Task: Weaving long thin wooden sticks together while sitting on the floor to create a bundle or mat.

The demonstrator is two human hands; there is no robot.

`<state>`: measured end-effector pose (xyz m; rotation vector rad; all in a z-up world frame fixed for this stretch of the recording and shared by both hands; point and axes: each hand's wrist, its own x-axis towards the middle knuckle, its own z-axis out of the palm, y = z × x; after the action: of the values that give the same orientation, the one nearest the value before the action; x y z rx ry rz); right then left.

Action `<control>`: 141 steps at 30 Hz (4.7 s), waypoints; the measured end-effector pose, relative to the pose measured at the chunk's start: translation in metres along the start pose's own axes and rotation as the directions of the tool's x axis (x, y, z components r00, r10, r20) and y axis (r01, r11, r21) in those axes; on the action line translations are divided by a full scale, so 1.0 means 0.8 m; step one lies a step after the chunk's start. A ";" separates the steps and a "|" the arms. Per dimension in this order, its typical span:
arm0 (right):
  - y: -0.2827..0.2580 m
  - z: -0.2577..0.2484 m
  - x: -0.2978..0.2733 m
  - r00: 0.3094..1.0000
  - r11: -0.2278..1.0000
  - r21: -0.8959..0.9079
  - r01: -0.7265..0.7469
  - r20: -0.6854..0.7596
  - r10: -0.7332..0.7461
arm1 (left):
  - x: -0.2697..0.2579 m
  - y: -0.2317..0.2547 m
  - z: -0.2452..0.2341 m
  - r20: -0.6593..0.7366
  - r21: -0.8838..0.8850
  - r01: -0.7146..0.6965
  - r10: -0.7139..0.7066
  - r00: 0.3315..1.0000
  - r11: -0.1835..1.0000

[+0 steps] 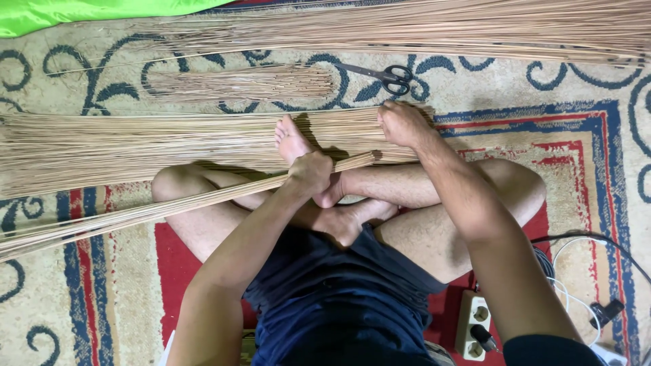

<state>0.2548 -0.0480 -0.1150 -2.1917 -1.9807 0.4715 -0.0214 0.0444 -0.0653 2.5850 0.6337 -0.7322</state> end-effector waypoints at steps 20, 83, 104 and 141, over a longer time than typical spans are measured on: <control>-0.028 -0.096 -0.048 0.993 0.997 0.017 -0.078 -0.086 0.079 | -0.020 0.027 -0.037 0.062 -0.061 0.050 -0.046 0.997 0.997; -0.076 -0.065 -0.134 0.727 -0.225 0.953 0.202 0.008 0.687 | -0.062 0.032 -0.146 0.210 -0.323 0.077 -0.008 0.978 0.943; -0.128 0.008 -0.100 0.530 -0.121 0.882 0.456 -0.159 0.833 | 0.019 0.030 -0.097 0.246 -0.592 0.113 0.045 0.968 0.798; -0.124 0.039 -0.090 0.533 -0.093 0.878 0.470 -0.199 0.822 | 0.136 -0.020 0.031 0.244 -0.581 0.124 0.026 0.969 0.804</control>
<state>0.1460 -0.1102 -0.1035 -1.0579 -0.1185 0.5032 0.0439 0.0802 -0.1500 1.8735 0.7170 -0.7082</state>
